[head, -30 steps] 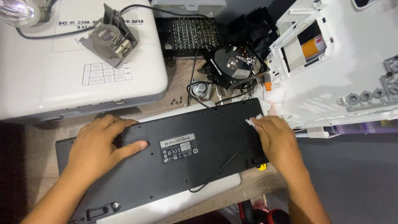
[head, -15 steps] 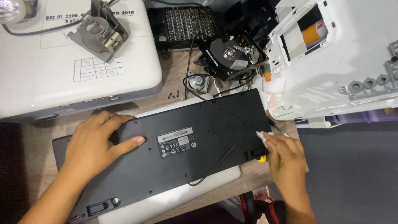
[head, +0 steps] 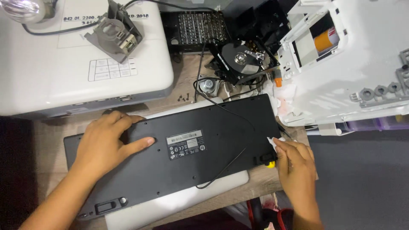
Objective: The person is unscrewing the back panel of a keyboard and then cleaning the surface with a white cloth at a repair bench.
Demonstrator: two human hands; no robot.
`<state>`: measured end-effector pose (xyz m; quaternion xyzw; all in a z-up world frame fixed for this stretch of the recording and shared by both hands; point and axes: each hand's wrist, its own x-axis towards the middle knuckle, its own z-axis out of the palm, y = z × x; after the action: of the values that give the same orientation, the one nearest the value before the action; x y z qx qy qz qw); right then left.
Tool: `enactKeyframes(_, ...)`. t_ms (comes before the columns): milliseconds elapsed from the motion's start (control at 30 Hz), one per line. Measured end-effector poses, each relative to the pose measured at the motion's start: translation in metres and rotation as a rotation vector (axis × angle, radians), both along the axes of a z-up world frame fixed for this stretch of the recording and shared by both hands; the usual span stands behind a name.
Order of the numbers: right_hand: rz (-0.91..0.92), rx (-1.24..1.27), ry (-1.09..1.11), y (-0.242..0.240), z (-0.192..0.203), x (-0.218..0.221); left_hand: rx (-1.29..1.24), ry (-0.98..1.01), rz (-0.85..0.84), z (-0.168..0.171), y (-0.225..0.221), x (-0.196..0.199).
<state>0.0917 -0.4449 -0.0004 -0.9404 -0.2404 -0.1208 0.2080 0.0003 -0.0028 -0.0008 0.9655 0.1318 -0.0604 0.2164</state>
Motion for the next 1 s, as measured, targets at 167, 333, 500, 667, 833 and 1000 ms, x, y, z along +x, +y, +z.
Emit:
enactKeyframes(167,0.07,0.008,0.115,-0.003,-0.024,-0.021,-0.018,-0.005,0.0,0.003,-0.002,0.001)
enactKeyframes(333,0.287,0.021,0.07,0.015,-0.014,-0.035,-0.015,-0.034,-0.012,0.001,-0.004,-0.001)
enactKeyframes(500,0.071,-0.018,0.017,-0.006,0.0,-0.015,0.014,-0.032,-0.041,0.006,-0.002,0.001)
enactKeyframes(667,0.22,0.033,0.152,0.013,0.013,-0.03,0.008,-0.011,-0.017,0.004,-0.002,0.0)
enactKeyframes(833,0.317,-0.343,-0.104,0.021,0.035,-0.026,0.004,-0.045,-0.033,0.002,-0.001,0.0)
enactKeyframes(1000,0.418,-0.626,-0.204,0.012,0.048,-0.018,0.009,-0.029,-0.028,0.001,-0.001,-0.002)
